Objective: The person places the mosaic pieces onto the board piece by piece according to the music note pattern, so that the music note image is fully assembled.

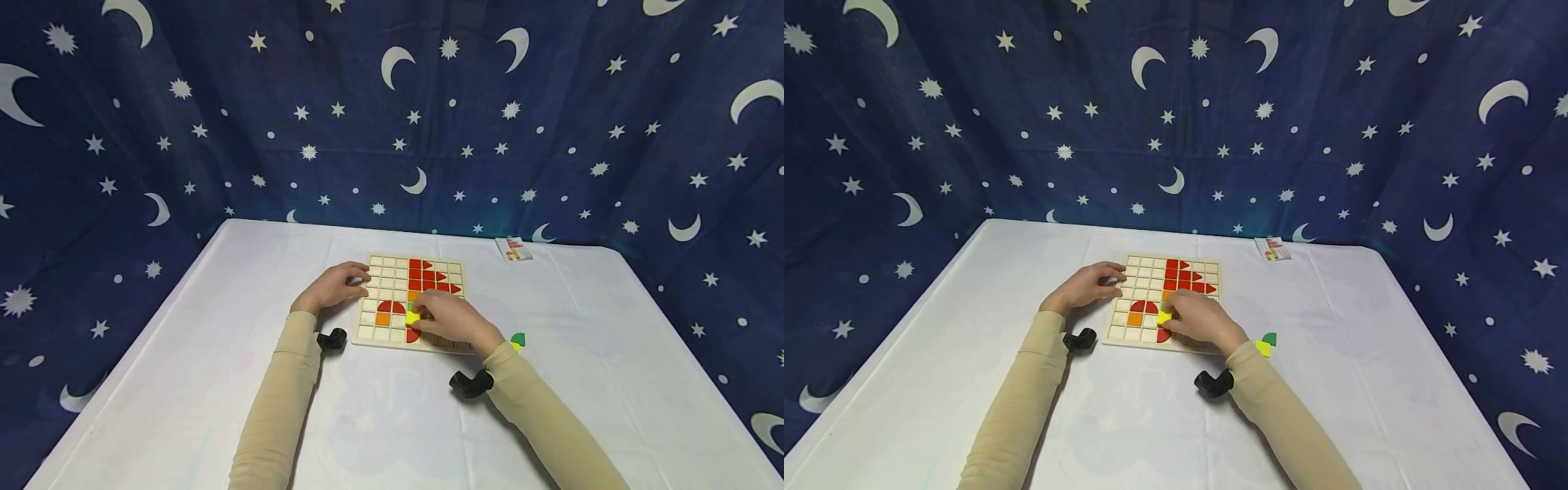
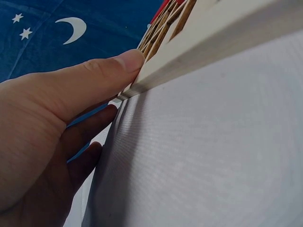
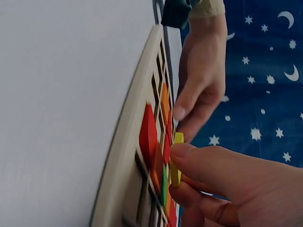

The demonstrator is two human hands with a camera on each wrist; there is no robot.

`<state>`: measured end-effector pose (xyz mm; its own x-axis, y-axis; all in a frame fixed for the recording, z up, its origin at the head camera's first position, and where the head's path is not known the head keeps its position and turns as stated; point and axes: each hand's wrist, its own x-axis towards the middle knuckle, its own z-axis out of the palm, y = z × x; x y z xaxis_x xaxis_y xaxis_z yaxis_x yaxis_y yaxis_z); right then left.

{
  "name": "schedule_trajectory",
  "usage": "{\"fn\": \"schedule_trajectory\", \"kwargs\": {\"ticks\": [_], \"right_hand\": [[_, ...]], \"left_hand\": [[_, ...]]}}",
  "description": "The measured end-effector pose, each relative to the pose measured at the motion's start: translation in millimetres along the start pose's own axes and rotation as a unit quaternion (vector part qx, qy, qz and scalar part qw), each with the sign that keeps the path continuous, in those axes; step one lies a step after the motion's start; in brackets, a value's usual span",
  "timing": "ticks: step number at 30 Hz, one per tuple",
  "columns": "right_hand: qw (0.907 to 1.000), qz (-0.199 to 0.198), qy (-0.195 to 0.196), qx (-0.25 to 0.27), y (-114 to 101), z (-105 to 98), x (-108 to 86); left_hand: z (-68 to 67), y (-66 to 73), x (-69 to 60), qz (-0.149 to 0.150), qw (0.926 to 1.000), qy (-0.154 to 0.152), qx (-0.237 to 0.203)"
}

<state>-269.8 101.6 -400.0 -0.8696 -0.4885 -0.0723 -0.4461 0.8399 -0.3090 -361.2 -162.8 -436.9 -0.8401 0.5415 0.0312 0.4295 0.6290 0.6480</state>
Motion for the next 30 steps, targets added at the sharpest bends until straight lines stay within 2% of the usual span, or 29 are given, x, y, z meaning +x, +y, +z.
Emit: {"fn": "schedule_trajectory", "kwargs": {"ticks": [9,16,30], "right_hand": [[0.9999,-0.011,0.010,-0.003,-16,5,15.0],[0.9998,-0.005,-0.003,-0.021,-17,9,19.3],[0.9997,-0.015,0.000,-0.020,-18,11,19.6]], "left_hand": [[-0.9,-0.2,0.9,-0.014,0.9999,-0.002,-0.004],[0.4,-1.6,0.4,-0.019,0.9998,-0.005,-0.006],[1.3,-1.2,1.9,-0.016,0.9998,-0.002,-0.015]]}}
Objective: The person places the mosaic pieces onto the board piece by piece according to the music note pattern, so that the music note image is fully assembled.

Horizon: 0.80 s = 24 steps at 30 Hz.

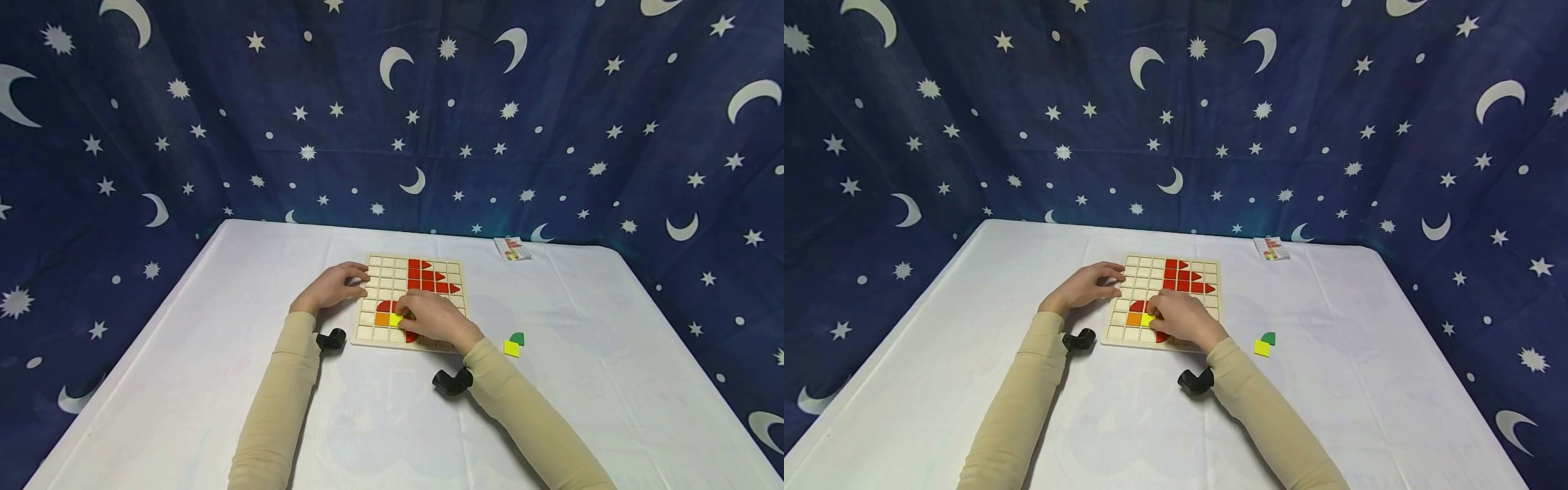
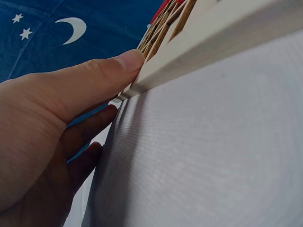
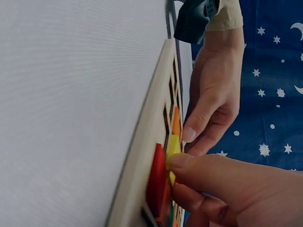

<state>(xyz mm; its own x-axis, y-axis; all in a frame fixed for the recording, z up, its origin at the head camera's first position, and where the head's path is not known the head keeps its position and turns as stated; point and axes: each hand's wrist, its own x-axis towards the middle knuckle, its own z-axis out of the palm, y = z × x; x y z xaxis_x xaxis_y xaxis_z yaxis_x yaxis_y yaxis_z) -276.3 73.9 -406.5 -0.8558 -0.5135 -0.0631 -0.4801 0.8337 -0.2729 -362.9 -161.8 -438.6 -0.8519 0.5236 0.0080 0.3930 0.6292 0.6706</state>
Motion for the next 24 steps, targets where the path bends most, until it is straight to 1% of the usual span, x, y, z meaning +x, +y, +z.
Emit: {"fn": "schedule_trajectory", "kwargs": {"ticks": [5,9,14,17,21,24], "right_hand": [[0.9999,0.009,-0.006,-0.009,-1,-3,-0.8],[0.9999,0.007,-0.007,-0.007,-2,-3,-0.8],[1.0000,0.001,0.003,0.008,-2,0,-0.4],[0.9996,0.005,0.014,0.025,1,-1,-2.9],[0.9979,0.019,0.038,0.047,14,-11,-15.0],[0.9964,0.039,0.052,0.055,36,-24,-31.7]], "left_hand": [[0.7,1.1,0.9,0.001,1.0000,0.001,0.002],[0.7,2.1,1.4,0.001,1.0000,0.000,0.005],[-0.3,2.5,1.4,0.002,1.0000,-0.001,0.006],[-0.6,2.3,1.0,0.002,1.0000,-0.001,0.006],[-0.4,1.3,0.7,0.000,1.0000,-0.002,0.003],[-0.1,0.5,0.3,0.000,1.0000,-0.002,0.004]]}}
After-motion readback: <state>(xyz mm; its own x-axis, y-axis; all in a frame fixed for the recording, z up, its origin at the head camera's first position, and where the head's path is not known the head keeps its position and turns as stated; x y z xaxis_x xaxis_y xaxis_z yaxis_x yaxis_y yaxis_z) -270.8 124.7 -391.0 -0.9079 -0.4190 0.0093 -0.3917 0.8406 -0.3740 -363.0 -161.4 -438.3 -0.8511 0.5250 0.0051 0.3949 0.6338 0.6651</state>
